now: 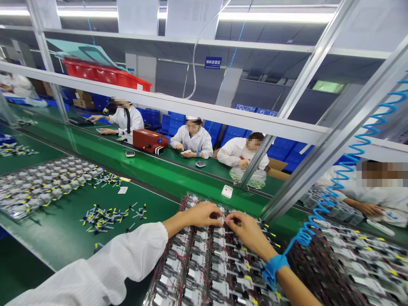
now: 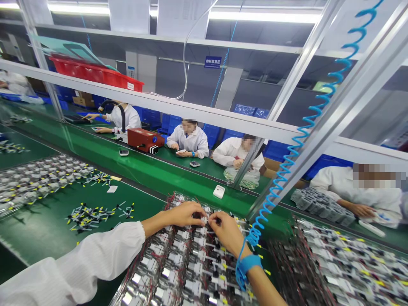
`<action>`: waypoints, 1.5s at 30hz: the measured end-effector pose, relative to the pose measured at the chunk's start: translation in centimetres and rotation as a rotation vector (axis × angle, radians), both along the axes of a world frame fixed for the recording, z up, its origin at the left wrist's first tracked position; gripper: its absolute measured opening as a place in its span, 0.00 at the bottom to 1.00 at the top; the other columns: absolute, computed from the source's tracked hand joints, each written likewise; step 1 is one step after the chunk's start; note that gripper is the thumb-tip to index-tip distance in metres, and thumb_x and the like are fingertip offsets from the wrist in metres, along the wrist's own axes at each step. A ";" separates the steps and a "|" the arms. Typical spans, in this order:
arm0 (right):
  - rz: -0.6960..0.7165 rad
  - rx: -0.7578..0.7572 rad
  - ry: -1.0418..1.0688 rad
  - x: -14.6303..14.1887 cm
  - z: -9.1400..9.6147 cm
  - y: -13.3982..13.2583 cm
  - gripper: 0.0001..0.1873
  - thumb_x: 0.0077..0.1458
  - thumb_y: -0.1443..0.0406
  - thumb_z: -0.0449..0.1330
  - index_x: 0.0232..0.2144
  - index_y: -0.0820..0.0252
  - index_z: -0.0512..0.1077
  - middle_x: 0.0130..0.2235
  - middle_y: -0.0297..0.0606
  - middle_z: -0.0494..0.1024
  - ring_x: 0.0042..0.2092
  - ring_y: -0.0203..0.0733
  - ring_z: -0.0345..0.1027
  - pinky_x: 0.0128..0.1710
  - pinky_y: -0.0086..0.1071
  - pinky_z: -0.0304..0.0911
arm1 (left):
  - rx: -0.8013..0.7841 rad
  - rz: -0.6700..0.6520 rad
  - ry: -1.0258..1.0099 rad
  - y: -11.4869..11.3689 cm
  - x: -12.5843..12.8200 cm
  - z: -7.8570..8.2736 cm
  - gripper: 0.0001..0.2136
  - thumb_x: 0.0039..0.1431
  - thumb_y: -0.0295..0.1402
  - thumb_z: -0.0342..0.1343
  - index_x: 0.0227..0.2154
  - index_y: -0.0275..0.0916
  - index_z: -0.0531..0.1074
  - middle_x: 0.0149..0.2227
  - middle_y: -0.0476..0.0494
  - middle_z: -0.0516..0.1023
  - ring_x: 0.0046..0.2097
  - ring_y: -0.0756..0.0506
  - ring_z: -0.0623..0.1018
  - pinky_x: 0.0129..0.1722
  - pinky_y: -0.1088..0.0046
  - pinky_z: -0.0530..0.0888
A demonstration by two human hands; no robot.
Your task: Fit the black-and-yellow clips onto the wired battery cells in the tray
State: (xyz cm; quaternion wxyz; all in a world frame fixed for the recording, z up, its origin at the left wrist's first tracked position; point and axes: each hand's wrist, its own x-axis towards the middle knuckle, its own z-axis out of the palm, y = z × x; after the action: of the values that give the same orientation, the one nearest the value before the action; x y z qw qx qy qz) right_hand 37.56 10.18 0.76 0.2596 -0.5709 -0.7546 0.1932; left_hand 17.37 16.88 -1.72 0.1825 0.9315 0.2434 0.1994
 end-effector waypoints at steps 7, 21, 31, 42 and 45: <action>0.007 -0.008 0.013 0.0 -0.4 0.3 0.14 0.49 0.59 0.53 0.29 0.58 0.77 0.34 0.41 0.79 0.37 0.49 0.72 0.39 0.37 0.63 | 0.013 0.012 0.009 0.1 0.3 -0.2 0.15 0.59 0.44 0.60 0.43 0.39 0.77 0.40 0.44 0.81 0.43 0.45 0.78 0.42 0.74 0.68; -0.013 -0.017 0.029 -0.1 -0.8 0.3 0.09 0.50 0.63 0.58 0.27 0.57 0.78 0.33 0.39 0.81 0.38 0.49 0.73 0.40 0.37 0.63 | 0.112 0.046 0.074 -0.6 0.7 0.1 0.12 0.60 0.41 0.59 0.42 0.41 0.78 0.39 0.44 0.82 0.43 0.42 0.79 0.44 0.71 0.69; -0.025 -0.026 0.028 0.0 -0.9 0.3 0.09 0.51 0.64 0.58 0.27 0.58 0.79 0.34 0.40 0.81 0.38 0.50 0.73 0.41 0.38 0.62 | 0.078 0.055 0.058 -0.9 0.7 0.5 0.11 0.60 0.40 0.59 0.40 0.40 0.78 0.38 0.44 0.82 0.41 0.43 0.79 0.41 0.72 0.69; 0.014 -0.030 0.050 -0.1 -0.9 0.2 0.10 0.51 0.61 0.58 0.26 0.57 0.79 0.33 0.39 0.81 0.38 0.50 0.73 0.41 0.38 0.64 | 0.106 0.021 0.088 -0.8 0.9 0.4 0.12 0.61 0.40 0.59 0.41 0.39 0.78 0.39 0.43 0.82 0.42 0.43 0.78 0.45 0.71 0.68; 0.019 0.010 0.048 0.5 -0.1 0.1 0.12 0.48 0.59 0.58 0.31 0.55 0.80 0.37 0.40 0.80 0.42 0.51 0.73 0.45 0.40 0.64 | 0.097 0.004 0.117 -0.9 0.6 0.7 0.12 0.62 0.39 0.58 0.44 0.40 0.77 0.41 0.43 0.81 0.45 0.43 0.77 0.47 0.70 0.68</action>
State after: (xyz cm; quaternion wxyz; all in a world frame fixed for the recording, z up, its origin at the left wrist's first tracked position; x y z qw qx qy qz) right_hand 38.07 10.24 0.62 0.2786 -0.5575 -0.7545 0.2057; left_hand 17.93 15.97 -1.06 0.1222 0.9489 0.2454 0.1565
